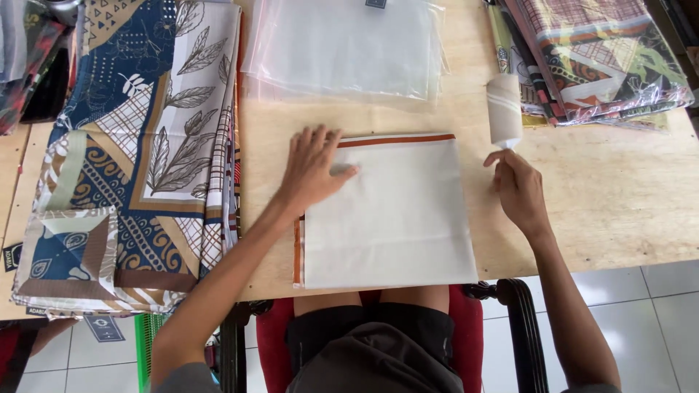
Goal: The person folds a patterned fabric on a wooden table, uses a white roller to smooth it, and then places it into a clear plastic bag. They seal the bag and set it aside with other packaged items.
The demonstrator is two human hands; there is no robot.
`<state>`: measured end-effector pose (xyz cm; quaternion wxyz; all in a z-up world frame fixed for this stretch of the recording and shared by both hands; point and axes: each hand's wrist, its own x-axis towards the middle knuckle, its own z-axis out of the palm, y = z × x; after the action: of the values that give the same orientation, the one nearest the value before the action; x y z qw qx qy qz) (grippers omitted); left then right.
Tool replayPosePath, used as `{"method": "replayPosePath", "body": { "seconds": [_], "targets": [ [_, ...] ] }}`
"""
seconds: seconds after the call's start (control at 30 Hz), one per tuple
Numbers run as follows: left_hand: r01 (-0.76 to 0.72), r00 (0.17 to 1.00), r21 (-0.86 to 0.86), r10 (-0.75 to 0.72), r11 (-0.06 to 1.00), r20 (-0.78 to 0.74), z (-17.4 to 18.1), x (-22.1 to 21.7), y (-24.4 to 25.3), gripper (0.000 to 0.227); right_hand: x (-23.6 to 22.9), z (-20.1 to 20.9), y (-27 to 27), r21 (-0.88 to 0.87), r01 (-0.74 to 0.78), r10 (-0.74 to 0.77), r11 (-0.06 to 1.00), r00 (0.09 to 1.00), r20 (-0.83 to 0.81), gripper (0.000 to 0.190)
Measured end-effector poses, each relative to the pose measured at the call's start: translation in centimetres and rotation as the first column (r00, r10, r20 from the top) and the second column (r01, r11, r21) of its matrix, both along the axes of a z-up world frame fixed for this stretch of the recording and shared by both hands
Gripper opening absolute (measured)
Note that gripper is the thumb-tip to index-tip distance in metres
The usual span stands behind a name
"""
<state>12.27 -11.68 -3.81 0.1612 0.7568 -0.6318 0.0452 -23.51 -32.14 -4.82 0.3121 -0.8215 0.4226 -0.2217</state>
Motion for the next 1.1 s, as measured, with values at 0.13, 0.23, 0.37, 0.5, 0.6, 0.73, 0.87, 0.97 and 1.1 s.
{"method": "replayPosePath", "body": {
  "seconds": [0.13, 0.23, 0.37, 0.5, 0.6, 0.73, 0.87, 0.97, 1.1],
  "targets": [
    [0.04, 0.987, 0.208, -0.006, 0.977, -0.162, -0.7, 4.7, -2.3, 0.062, 4.1, 1.8, -0.3, -0.1, -0.063, 0.07, 0.993, 0.995, 0.065, 0.032],
    [0.13, 0.953, 0.295, -0.037, 0.947, -0.301, 0.4, 6.5, -2.7, 0.051, 7.5, 2.3, -0.5, -0.295, -0.163, 0.174, 0.942, 0.985, 0.013, 0.024],
    [0.145, 0.892, 0.423, 0.067, 0.895, -0.446, 3.4, 6.1, -1.9, 0.054, 10.4, 3.2, -1.6, -0.266, -0.293, 0.31, 0.918, 0.951, 0.021, 0.033],
    [0.177, 0.839, 0.425, 0.089, 0.888, -0.536, 5.1, 5.6, -0.6, 0.039, 10.8, 3.9, -3.3, -0.11, -0.428, 0.424, 0.897, 0.904, -0.062, 0.035],
    [0.224, 0.765, 0.341, 0.051, 0.913, -0.642, 4.6, 7.3, -2.0, 0.031, 10.0, 3.6, -4.5, 0.011, -0.435, 0.434, 0.9, 0.895, -0.106, 0.029],
    [0.253, 0.722, 0.28, 0.012, 0.926, -0.692, 7.0, 6.6, -1.1, 0.025, 9.4, 4.8, -4.2, 0.063, -0.407, 0.412, 0.911, 0.903, -0.123, 0.027],
    [0.25, 0.701, 0.193, -0.04, 0.949, -0.712, 9.7, 5.7, 0.0, 0.021, 8.2, 5.4, -4.8, 0.007, -0.427, 0.427, 0.904, 0.904, -0.019, 0.027],
    [0.217, 0.744, 0.224, -0.013, 0.95, -0.668, 13.2, 3.7, 1.1, 0.046, 7.4, 9.2, -3.9, -0.035, -0.443, 0.443, 0.896, 0.896, -0.025, 0.022],
    [0.188, 0.811, 0.163, -0.06, 0.968, -0.582, 19.3, 1.9, 2.1, 0.021, 5.8, 13.8, -4.1, -0.242, -0.465, 0.485, 0.852, 0.874, 0.025, 0.015]
  ]
}}
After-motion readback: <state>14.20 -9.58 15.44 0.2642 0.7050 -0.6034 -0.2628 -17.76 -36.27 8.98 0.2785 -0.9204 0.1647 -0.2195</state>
